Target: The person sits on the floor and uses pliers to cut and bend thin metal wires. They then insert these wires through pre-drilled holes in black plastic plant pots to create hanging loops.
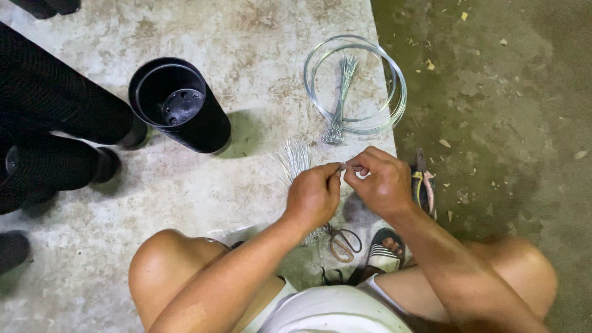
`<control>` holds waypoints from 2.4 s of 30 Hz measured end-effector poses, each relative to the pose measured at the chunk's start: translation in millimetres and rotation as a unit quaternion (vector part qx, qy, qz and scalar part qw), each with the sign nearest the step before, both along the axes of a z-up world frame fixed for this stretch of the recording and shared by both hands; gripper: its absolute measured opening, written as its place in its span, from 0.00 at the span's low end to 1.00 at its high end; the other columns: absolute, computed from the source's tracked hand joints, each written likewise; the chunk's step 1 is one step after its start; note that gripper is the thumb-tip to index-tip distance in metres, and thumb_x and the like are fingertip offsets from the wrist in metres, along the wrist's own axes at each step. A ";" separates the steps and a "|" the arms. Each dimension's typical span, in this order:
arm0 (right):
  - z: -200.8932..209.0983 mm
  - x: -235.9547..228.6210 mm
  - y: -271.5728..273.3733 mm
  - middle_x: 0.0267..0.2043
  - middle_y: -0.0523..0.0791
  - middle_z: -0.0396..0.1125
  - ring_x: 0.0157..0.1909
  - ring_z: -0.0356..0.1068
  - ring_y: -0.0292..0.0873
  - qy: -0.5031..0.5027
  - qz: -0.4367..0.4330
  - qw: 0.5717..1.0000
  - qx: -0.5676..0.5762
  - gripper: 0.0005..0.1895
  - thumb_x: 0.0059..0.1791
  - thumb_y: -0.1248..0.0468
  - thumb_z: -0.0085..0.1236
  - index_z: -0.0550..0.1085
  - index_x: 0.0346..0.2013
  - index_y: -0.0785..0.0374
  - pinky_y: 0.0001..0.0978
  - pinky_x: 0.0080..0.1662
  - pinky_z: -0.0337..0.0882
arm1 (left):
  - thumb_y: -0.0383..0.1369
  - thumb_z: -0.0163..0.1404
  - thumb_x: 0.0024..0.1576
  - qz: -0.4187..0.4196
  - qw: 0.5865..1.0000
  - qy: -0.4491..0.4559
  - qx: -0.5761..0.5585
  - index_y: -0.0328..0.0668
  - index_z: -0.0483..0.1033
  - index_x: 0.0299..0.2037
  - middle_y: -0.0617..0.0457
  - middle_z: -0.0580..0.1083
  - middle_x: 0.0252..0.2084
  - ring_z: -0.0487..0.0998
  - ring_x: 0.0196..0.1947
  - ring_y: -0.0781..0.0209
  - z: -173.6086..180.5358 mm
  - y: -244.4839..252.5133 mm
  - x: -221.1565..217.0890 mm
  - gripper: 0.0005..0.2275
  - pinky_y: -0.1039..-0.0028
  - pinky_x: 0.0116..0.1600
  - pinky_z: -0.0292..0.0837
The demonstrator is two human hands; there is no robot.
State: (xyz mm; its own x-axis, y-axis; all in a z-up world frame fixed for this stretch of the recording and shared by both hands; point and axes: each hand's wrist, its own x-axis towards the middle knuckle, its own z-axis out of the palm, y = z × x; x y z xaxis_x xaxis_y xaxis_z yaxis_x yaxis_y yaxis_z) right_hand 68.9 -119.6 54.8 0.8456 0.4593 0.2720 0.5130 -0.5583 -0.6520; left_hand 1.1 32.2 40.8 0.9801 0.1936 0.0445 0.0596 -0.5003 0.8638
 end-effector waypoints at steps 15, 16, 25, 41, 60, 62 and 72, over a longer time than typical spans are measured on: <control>-5.6 71.1 -45.9 0.49 0.48 0.71 0.52 0.73 0.45 0.017 -0.116 0.986 0.117 0.21 0.47 0.64 0.68 0.75 0.53 0.65 0.39 0.54 0.71 | 0.38 0.54 0.59 -0.073 0.983 0.082 0.147 0.47 0.84 0.46 0.43 0.81 0.40 0.80 0.39 0.42 10.4 60.7 6.1 0.10 0.58 0.44 0.74; 3.0 67.7 -48.0 0.52 0.49 0.70 0.55 0.71 0.48 -0.058 -0.092 0.993 0.056 0.22 0.47 0.64 0.68 0.74 0.54 0.65 0.44 0.59 0.65 | 0.37 0.54 0.59 -0.085 0.981 0.067 0.163 0.47 0.84 0.45 0.44 0.81 0.40 0.80 0.39 0.42 10.6 60.9 7.6 0.10 0.57 0.44 0.74; -8.3 11.5 -6.2 0.42 0.45 0.75 0.45 0.75 0.45 0.059 0.146 0.984 -0.088 0.10 0.47 0.62 0.64 0.80 0.42 0.60 0.47 0.52 0.70 | 0.32 0.54 0.58 -0.167 0.952 -0.035 0.256 0.44 0.83 0.37 0.48 0.78 0.33 0.79 0.37 0.47 18.7 42.4 8.9 0.05 0.60 0.40 0.74; -58.9 7.4 -6.1 0.33 0.41 0.74 0.34 0.73 0.33 0.407 -0.007 0.887 0.218 0.05 0.52 0.66 0.60 0.78 0.40 0.65 0.27 0.39 0.75 | 0.29 0.56 0.59 0.121 0.919 -0.011 -0.376 0.31 0.76 0.53 0.47 0.82 0.43 0.84 0.40 0.64 -1.0 47.0 25.6 0.14 0.75 0.46 0.82; -45.6 -2.2 -2.7 0.41 0.43 0.75 0.41 0.74 0.32 0.409 0.065 0.867 0.277 0.09 0.52 0.70 0.57 0.76 0.47 0.68 0.26 0.47 0.77 | 0.29 0.59 0.57 0.031 0.933 0.048 -0.355 0.31 0.82 0.46 0.50 0.81 0.36 0.81 0.34 0.68 -12.8 44.7 17.9 0.10 0.77 0.39 0.80; -45.3 -1.3 -1.9 0.39 0.43 0.75 0.39 0.74 0.32 0.410 0.054 0.872 0.263 0.08 0.52 0.70 0.58 0.77 0.46 0.68 0.25 0.44 0.76 | 0.29 0.59 0.57 0.014 0.931 0.060 -0.359 0.32 0.83 0.46 0.50 0.82 0.36 0.80 0.33 0.68 -13.3 40.5 16.4 0.10 0.77 0.39 0.79; -43.8 -1.0 -8.9 0.34 0.41 0.74 0.31 0.69 0.31 0.431 0.048 0.872 0.227 0.04 0.52 0.67 0.61 0.78 0.38 0.66 0.24 0.35 0.69 | 0.28 0.58 0.57 -0.025 0.928 0.081 -0.363 0.32 0.83 0.46 0.51 0.82 0.36 0.81 0.33 0.68 -11.9 37.7 14.2 0.10 0.77 0.41 0.80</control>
